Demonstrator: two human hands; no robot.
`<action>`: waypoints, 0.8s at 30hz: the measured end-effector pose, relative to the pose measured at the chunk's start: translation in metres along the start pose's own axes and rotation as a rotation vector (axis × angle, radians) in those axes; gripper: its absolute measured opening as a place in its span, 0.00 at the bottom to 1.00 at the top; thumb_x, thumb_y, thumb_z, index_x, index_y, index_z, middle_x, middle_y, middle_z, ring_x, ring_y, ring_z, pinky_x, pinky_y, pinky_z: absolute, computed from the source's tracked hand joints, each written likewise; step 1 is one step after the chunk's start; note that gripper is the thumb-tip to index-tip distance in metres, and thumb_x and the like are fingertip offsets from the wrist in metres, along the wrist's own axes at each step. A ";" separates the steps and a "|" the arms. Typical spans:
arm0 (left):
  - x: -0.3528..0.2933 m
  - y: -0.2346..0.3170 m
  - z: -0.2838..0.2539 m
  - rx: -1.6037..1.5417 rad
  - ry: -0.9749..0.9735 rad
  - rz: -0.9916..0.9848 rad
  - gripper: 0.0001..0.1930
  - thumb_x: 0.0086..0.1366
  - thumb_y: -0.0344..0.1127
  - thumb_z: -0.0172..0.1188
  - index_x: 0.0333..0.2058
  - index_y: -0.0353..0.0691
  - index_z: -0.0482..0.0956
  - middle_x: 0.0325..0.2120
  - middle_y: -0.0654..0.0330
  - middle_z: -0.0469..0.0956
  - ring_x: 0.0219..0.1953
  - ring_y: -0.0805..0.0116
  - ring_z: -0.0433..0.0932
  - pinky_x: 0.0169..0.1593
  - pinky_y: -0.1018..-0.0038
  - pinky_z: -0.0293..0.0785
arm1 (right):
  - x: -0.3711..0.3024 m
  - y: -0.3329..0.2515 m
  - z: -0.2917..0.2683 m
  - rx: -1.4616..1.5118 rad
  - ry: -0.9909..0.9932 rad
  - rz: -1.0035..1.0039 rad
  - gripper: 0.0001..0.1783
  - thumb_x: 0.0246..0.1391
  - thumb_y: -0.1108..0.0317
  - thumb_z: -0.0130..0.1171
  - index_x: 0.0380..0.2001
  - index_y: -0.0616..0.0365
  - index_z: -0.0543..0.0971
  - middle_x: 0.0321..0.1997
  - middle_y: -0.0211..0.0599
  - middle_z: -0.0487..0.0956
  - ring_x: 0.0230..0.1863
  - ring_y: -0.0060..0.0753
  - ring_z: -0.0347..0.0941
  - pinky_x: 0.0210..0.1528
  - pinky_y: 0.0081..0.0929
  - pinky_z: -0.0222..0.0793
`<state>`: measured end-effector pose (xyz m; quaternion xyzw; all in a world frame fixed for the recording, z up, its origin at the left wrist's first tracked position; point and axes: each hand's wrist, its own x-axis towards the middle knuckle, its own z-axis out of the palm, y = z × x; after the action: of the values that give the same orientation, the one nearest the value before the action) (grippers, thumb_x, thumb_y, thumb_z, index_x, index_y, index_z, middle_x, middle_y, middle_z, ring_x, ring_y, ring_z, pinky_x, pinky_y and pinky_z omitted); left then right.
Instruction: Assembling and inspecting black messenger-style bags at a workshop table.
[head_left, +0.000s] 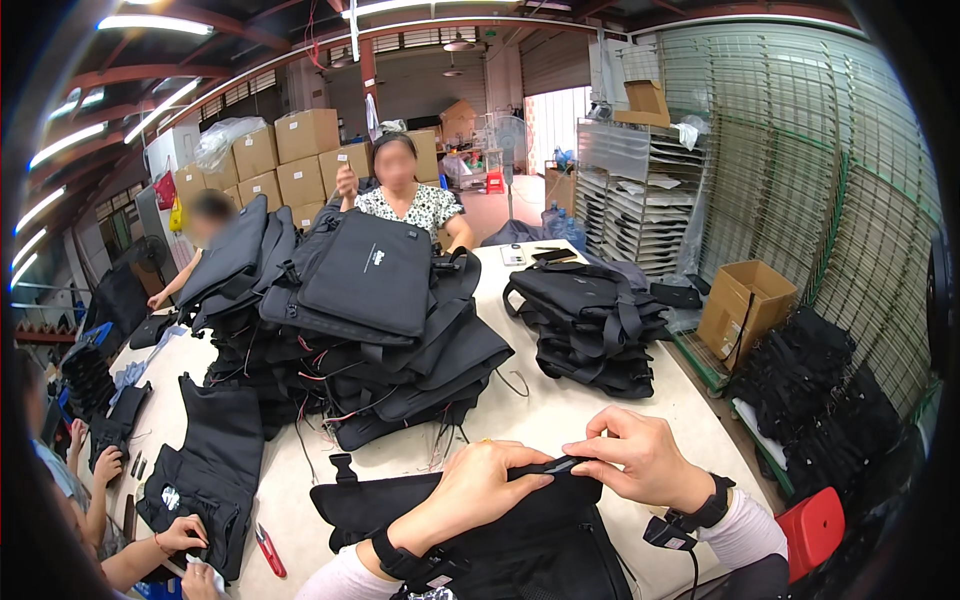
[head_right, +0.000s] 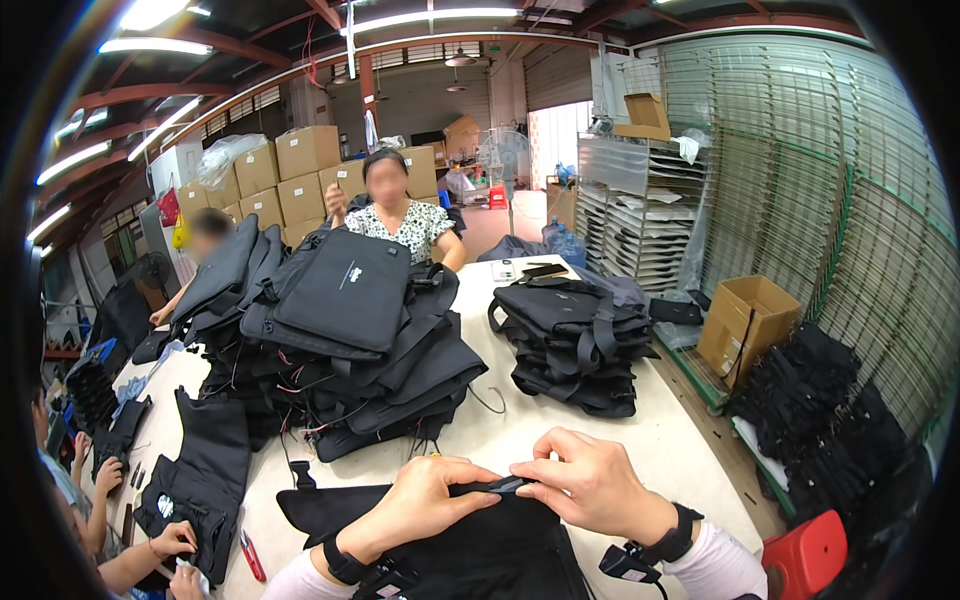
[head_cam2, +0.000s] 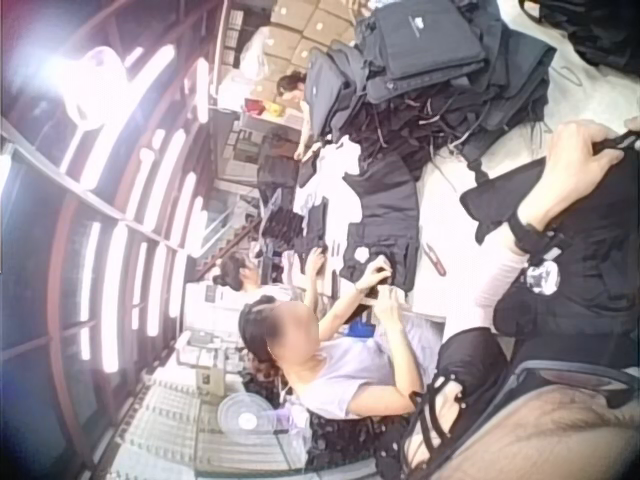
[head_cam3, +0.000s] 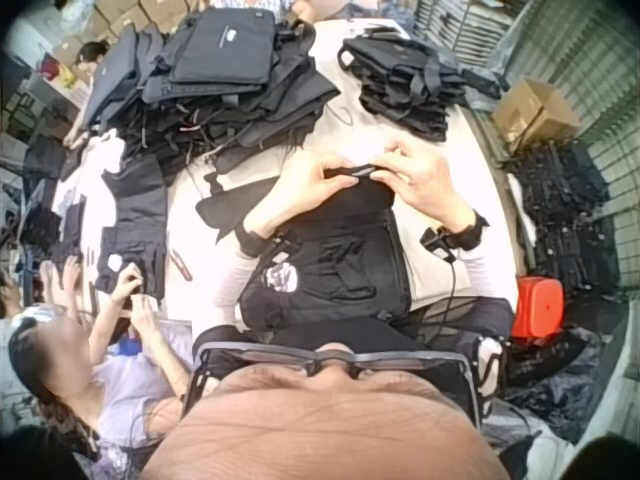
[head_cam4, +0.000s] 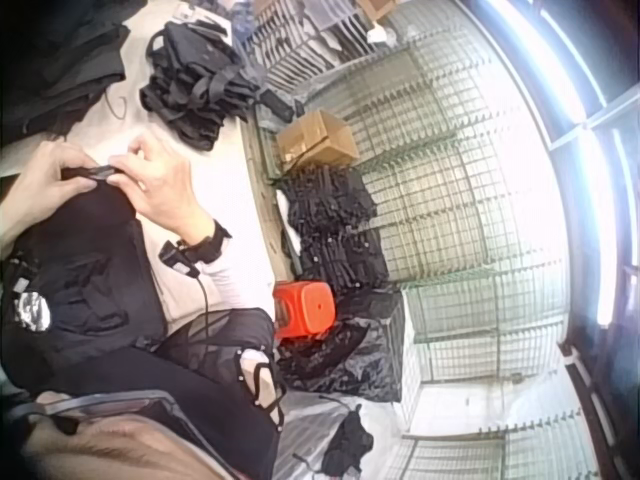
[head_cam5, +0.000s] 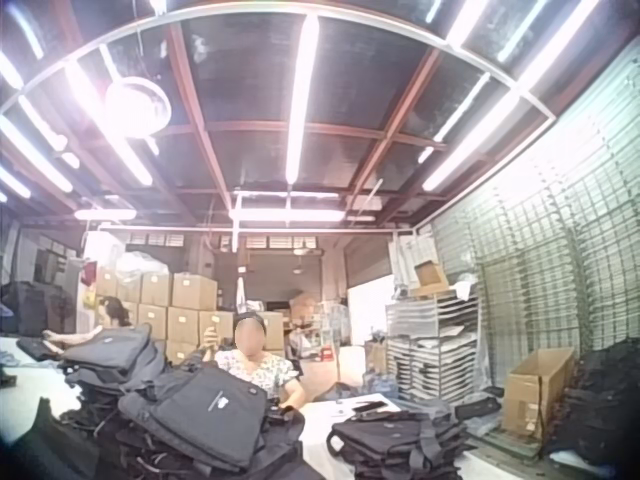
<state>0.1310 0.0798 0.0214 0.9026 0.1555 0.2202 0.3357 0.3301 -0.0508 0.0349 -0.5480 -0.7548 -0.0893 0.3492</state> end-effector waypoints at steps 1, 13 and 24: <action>0.001 0.001 0.000 0.001 -0.001 0.000 0.12 0.59 0.37 0.69 0.41 0.41 0.86 0.32 0.57 0.85 0.33 0.60 0.82 0.38 0.70 0.75 | 0.000 0.000 -0.001 -0.003 -0.008 0.004 0.12 0.47 0.64 0.71 0.38 0.48 0.86 0.32 0.29 0.75 0.26 0.30 0.73 0.27 0.27 0.68; 0.000 0.006 0.002 -0.049 -0.010 -0.024 0.13 0.59 0.39 0.67 0.41 0.41 0.86 0.35 0.54 0.85 0.37 0.54 0.83 0.42 0.67 0.77 | -0.010 0.024 0.004 0.087 0.178 0.498 0.09 0.57 0.65 0.64 0.38 0.58 0.84 0.34 0.33 0.77 0.30 0.30 0.74 0.31 0.24 0.68; -0.007 0.009 0.016 0.165 0.221 0.142 0.12 0.55 0.34 0.69 0.39 0.44 0.86 0.25 0.59 0.81 0.28 0.58 0.78 0.34 0.66 0.73 | -0.018 -0.003 -0.008 0.254 0.086 0.249 0.09 0.48 0.68 0.71 0.33 0.58 0.84 0.28 0.33 0.79 0.27 0.30 0.76 0.27 0.24 0.69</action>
<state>0.1343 0.0618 0.0150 0.9061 0.1448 0.3277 0.2248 0.3341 -0.0697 0.0306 -0.5845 -0.6707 0.0276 0.4558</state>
